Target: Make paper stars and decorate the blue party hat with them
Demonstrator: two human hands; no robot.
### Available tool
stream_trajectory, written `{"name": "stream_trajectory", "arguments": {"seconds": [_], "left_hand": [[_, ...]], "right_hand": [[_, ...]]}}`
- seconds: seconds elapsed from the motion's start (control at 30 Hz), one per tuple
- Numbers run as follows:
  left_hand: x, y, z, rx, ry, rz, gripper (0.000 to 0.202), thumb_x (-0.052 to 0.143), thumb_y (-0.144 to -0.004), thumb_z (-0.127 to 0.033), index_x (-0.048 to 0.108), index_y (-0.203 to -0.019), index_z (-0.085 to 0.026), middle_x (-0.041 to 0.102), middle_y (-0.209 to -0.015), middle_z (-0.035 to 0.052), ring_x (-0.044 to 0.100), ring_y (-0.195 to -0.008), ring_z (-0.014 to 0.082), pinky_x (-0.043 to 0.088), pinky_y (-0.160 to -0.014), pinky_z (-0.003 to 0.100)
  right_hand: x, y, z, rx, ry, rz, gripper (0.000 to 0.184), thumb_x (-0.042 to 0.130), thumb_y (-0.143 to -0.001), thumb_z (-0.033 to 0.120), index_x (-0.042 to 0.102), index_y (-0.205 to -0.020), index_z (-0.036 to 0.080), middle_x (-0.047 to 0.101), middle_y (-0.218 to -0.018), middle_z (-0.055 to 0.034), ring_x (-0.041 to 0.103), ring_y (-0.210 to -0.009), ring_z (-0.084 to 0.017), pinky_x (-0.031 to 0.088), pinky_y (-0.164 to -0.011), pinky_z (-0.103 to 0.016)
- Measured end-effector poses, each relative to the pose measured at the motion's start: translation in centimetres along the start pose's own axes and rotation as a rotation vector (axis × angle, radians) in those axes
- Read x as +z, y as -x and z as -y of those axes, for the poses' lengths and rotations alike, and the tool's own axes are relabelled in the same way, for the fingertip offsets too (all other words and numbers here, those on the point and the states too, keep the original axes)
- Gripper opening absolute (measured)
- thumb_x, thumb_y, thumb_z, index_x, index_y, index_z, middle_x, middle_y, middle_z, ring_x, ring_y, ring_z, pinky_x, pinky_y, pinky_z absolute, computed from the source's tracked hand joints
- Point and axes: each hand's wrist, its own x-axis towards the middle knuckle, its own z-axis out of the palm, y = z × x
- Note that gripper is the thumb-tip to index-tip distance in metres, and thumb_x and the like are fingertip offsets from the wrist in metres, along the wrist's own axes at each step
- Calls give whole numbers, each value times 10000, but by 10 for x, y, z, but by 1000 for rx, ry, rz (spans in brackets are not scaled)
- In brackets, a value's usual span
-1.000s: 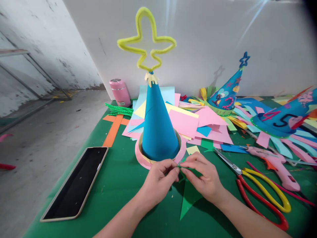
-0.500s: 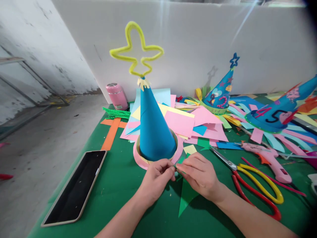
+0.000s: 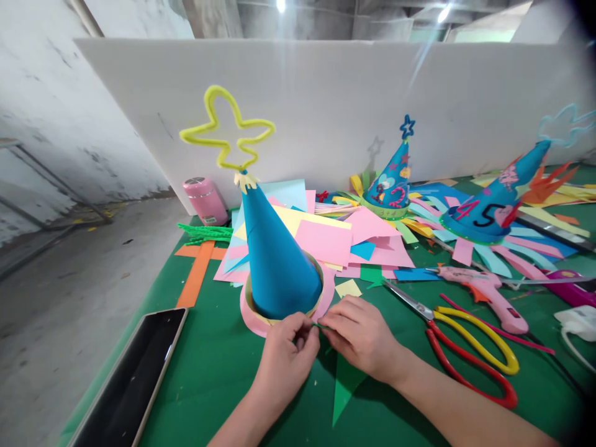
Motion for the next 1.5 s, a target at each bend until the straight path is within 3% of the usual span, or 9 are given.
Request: {"name": "stream_trajectory", "arguments": {"seconds": [0.2, 0.33, 0.57, 0.77, 0.97, 1.2, 1.37, 1.5], "left_hand": [[4, 0, 3, -126, 161, 11, 214, 485, -717, -238, 431, -517, -182, 425, -480, -45, 389, -477, 107, 286, -463, 220], [3, 1, 4, -184, 287, 27, 214, 507, -736, -266, 478, -547, -170, 509, -498, -24, 418, -477, 107, 304, -471, 218], [-8, 0, -5, -190, 413, 132, 195, 530, -753, -271, 546, -611, -138, 565, -541, 4, 420, -484, 94, 312, -471, 213], [-13, -2, -2, -194, 411, 225, 220, 506, -779, -266, 537, -602, -141, 567, -562, 10, 426, -499, 93, 326, -491, 223], [-15, -4, 4, -202, 421, 198, 186, 506, -774, -240, 576, -638, -134, 573, -557, 7, 444, -497, 94, 333, -482, 217], [-14, -5, 3, -221, 458, 166, 259, 535, -772, -339, 576, -627, -129, 579, -552, 14, 445, -478, 90, 328, -464, 211], [-13, -4, -2, -205, 470, 153, 265, 550, -770, -334, 570, -605, -128, 581, -551, 11, 430, -476, 83, 317, -468, 209], [-12, -3, -6, -179, 444, 114, 254, 540, -772, -325, 579, -609, -134, 579, -554, 13, 434, -483, 93, 333, -475, 219]], "right_hand": [[3, 1, 0, -89, 71, -9, 127, 494, -817, 141, 621, -814, 142, 626, -718, -57, 486, -669, -169, 407, -595, -304], [3, 2, -1, -114, 72, -43, 138, 517, -808, 123, 627, -892, 130, 638, -754, -66, 492, -671, -162, 416, -595, -297], [-4, 5, -4, -154, 33, -112, 245, 556, -791, 114, 606, -1021, 182, 637, -740, -38, 520, -687, -147, 423, -599, -281], [-7, 5, -7, -207, -17, -40, 284, 540, -794, 105, 582, -1064, 183, 651, -809, -51, 535, -724, -157, 446, -622, -292], [-6, 6, -9, -168, 17, 91, 315, 489, -821, 144, 555, -1127, 181, 643, -902, -69, 538, -809, -176, 444, -665, -313], [-5, 6, -8, -157, 41, 53, 284, 474, -838, 142, 575, -1099, 192, 646, -911, -69, 558, -804, -169, 461, -675, -308], [-4, 7, -6, -118, -142, -34, 343, 486, -808, 94, 554, -1130, 192, 629, -915, -81, 552, -822, -177, 473, -679, -318], [-6, 5, -2, 118, -425, -78, 329, 439, -820, 92, 564, -1105, 200, 609, -937, -86, 564, -830, -175, 490, -682, -309]]}}
